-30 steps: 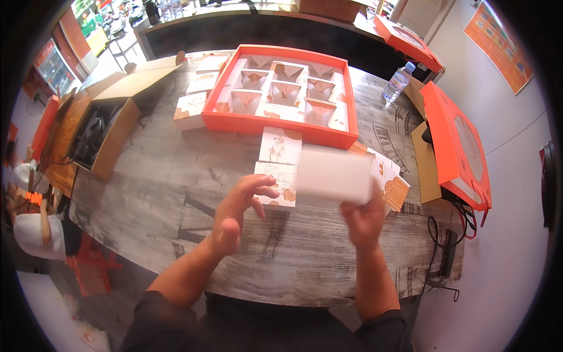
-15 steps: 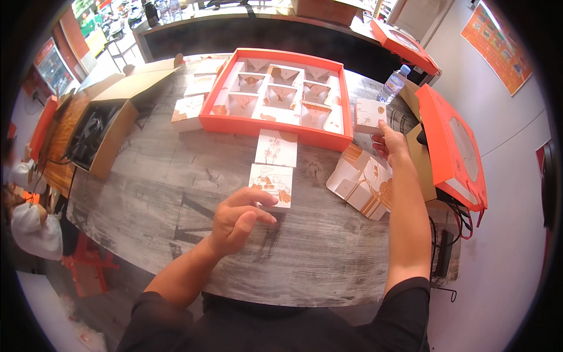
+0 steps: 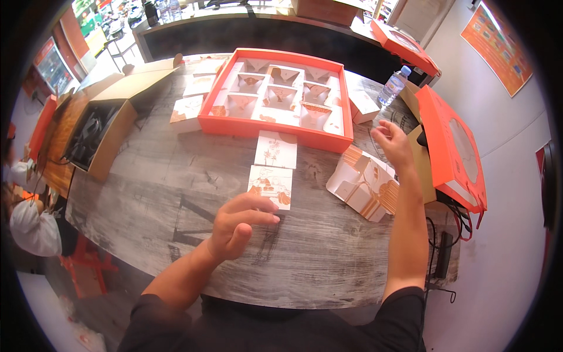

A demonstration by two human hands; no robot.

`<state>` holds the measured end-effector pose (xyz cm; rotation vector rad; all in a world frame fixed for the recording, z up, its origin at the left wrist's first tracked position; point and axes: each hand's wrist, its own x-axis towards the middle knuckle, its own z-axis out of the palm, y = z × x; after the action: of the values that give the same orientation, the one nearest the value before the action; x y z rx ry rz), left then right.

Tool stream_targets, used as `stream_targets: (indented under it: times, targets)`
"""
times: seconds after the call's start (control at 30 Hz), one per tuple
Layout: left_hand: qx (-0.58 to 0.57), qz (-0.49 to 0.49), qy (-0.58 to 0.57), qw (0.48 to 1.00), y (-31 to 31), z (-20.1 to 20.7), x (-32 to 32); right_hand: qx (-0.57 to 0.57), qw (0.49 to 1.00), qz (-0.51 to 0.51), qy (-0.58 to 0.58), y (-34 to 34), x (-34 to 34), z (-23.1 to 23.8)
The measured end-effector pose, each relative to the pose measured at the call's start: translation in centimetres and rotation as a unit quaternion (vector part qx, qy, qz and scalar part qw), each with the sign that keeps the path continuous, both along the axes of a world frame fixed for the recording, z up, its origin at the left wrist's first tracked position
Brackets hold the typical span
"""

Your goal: The person assembles cardboard boxes by hand, folding and tucking the flaps one by one, then places the finished boxes into a larger tray.

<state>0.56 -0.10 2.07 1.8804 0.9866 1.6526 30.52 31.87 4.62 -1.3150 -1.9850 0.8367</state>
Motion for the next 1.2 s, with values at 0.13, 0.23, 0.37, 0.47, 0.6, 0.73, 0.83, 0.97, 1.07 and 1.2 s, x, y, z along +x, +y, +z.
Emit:
stream_targets:
  times: [0.13, 0.23, 0.37, 0.47, 0.6, 0.73, 0.83, 0.97, 1.07, 1.2]
  targets:
    - [0.044, 0.036, 0.061, 0.997, 0.1, -0.4, 0.2, 0.191, 0.945, 0.171, -0.202, -8.2, 1.5, 1.7]
    - [0.051, 0.058, 0.070, 0.995, -0.1, -0.3, 1.0, 0.154, 0.925, 0.160, -0.308, -12.1, 1.9, 0.9]
    - [0.033, 0.048, 0.071, 0.996, -0.1, -0.6, 1.0, 0.115, 0.922, 0.083, -0.361, -14.1, 2.1, 0.5]
    - [0.027, 0.046, 0.065, 0.996, -0.2, -0.7, 0.8, 0.090, 0.936, 0.044, -0.337, -14.6, 2.2, 1.0]
    - [0.028, 0.038, 0.057, 0.997, -0.3, -0.8, 0.8, 0.083, 0.958, 0.046, -0.269, -14.8, 3.1, 0.9]
    - [0.022, 0.034, 0.047, 0.998, -0.4, -0.8, 1.2, 0.064, 0.980, 0.082, -0.171, -15.7, 4.0, 1.3]
    - [-0.006, -0.003, 0.020, 1.000, -0.3, -0.8, 1.5, 0.089, 0.990, 0.102, -0.051, -18.0, 4.0, 3.1]
    - [-0.097, -0.096, -0.097, 0.986, -0.9, -0.8, 2.4, 0.209, 0.969, 0.129, 0.019, -22.8, -1.6, 3.5]
    - [-0.121, -0.088, -0.119, 0.982, -1.2, -1.9, 3.1, 0.247, 0.960, 0.130, -0.018, -25.3, -5.6, 2.9]
    - [-0.203, -0.042, -0.148, 0.967, -1.9, -2.9, 2.8, 0.207, 0.965, 0.159, 0.035, -26.2, -7.6, 1.4]
